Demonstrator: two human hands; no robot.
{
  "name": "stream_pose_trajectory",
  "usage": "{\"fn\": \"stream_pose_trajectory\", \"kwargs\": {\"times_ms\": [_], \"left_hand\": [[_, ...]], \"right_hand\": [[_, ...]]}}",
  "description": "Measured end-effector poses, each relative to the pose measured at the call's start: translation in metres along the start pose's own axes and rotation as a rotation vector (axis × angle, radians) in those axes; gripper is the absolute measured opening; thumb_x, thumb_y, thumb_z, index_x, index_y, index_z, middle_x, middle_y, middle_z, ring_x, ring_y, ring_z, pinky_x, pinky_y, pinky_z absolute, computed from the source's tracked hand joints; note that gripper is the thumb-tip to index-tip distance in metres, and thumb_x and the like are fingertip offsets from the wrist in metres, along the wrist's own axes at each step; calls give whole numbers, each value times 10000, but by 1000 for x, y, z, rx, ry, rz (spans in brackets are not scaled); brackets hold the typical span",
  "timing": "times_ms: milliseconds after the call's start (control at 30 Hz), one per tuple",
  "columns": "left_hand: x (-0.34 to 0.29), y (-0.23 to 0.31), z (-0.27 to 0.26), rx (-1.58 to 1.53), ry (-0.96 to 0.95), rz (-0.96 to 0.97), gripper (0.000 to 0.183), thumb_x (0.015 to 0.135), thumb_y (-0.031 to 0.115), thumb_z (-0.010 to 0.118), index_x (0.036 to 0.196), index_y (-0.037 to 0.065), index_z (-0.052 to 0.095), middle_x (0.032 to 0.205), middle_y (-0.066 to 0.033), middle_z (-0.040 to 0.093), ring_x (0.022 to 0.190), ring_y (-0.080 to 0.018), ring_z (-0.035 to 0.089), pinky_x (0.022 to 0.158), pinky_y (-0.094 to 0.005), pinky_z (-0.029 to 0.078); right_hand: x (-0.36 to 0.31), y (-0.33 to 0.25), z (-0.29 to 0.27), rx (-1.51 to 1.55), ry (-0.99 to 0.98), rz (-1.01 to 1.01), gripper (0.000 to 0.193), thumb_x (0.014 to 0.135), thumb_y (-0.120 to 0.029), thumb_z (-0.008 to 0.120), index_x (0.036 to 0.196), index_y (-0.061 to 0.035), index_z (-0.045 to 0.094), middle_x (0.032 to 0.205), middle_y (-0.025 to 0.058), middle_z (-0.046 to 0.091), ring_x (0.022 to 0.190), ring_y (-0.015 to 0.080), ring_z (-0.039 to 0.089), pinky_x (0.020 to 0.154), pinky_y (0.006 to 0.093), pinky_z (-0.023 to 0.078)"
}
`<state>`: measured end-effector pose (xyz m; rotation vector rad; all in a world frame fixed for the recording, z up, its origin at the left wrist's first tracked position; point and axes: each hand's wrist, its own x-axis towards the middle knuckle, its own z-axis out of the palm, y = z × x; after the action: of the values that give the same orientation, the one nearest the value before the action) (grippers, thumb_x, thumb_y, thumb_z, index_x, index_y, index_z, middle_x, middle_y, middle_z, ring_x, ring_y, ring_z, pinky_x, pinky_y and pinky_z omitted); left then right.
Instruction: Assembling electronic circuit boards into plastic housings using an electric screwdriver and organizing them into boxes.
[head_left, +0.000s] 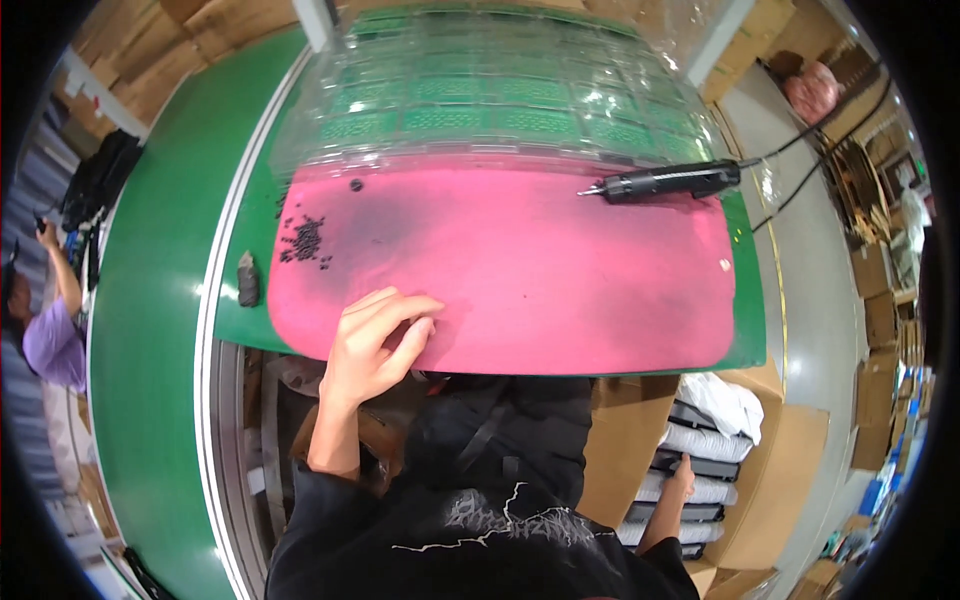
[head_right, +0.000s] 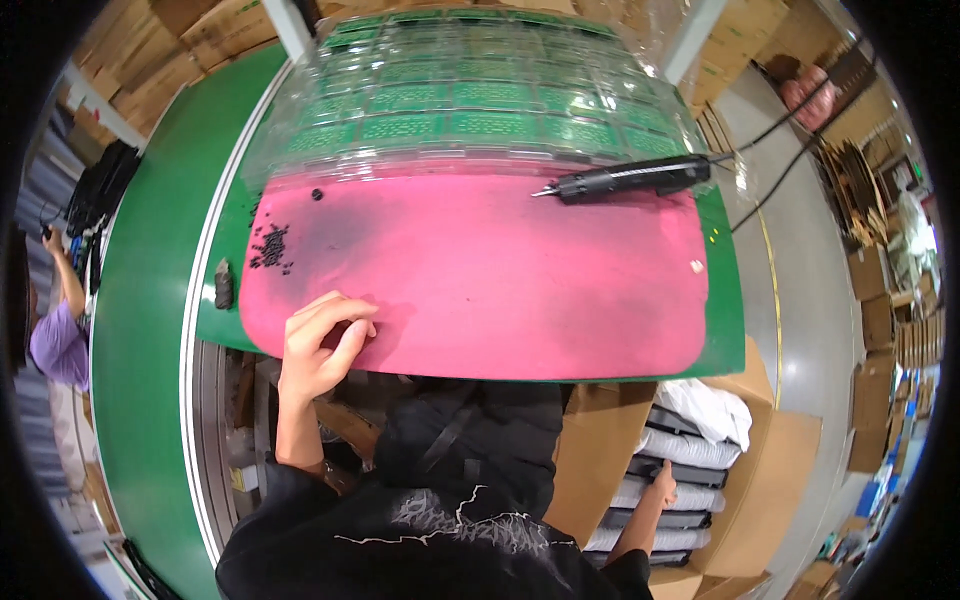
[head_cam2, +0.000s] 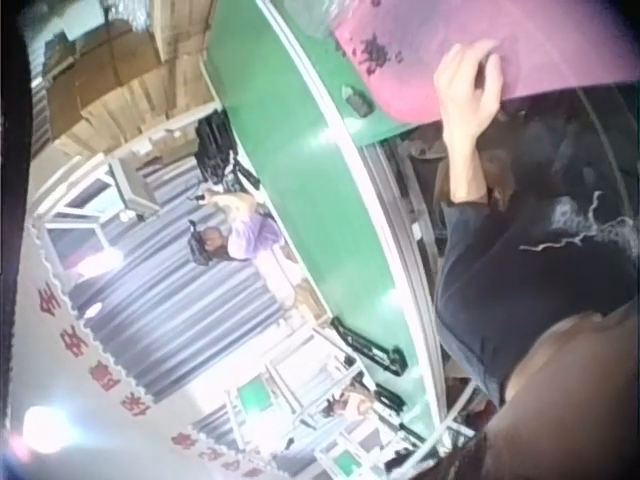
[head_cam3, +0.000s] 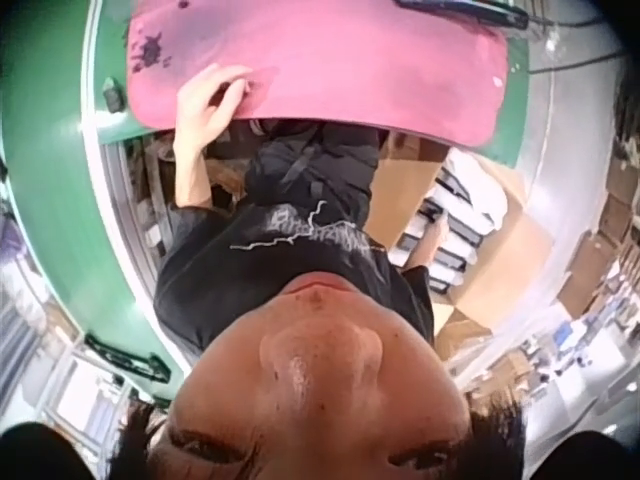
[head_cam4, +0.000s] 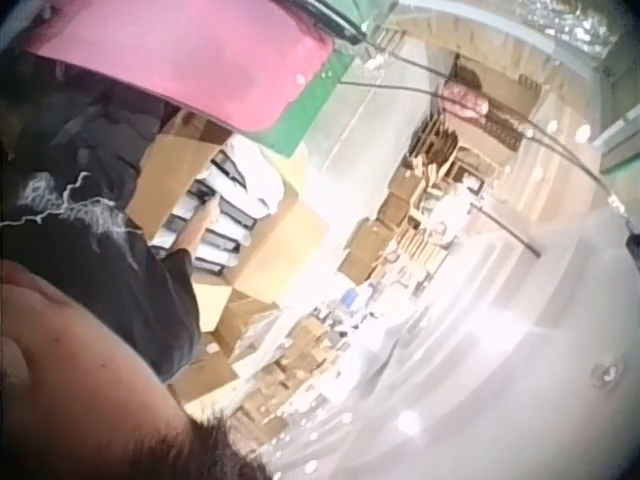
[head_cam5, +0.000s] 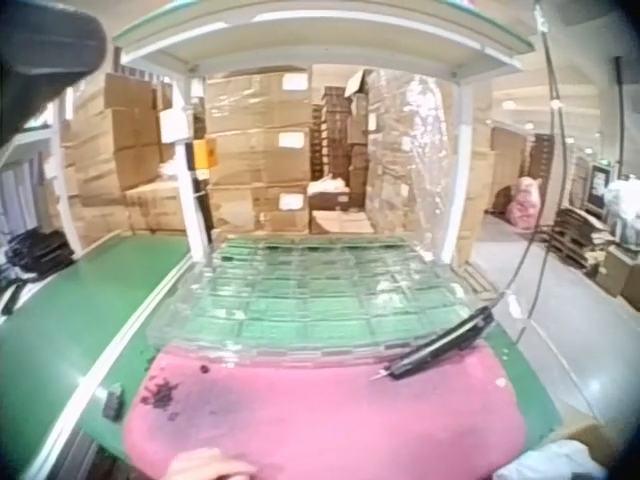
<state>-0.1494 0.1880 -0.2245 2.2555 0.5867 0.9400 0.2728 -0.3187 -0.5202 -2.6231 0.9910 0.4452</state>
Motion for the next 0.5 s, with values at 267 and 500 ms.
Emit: {"fn": "stream_pose_trajectory", "kwargs": {"times_ms": [267, 500], "left_hand": [[6, 30, 50, -1058, -148, -45, 705, 912, 439, 539, 1392, -35, 336, 1260, -239, 558, 1187, -324, 553, 925, -395, 426], [6, 98, 162, -922, -691, 240, 665, 806, 167, 734, 1380, 42, 424, 1313, -137, 513, 1254, -300, 470, 1056, -413, 395]], "right_hand": [[49, 49, -58, 1084, -302, -211, 396, 846, -332, 742, 1090, -41, 629, 962, 28, 651, 755, 140, 609, 615, 320, 500], [-157, -26, -265, 1396, -325, -700, 408, 931, -323, 633, 1215, -37, 574, 1105, 85, 652, 976, 197, 633, 848, 353, 526]]}}
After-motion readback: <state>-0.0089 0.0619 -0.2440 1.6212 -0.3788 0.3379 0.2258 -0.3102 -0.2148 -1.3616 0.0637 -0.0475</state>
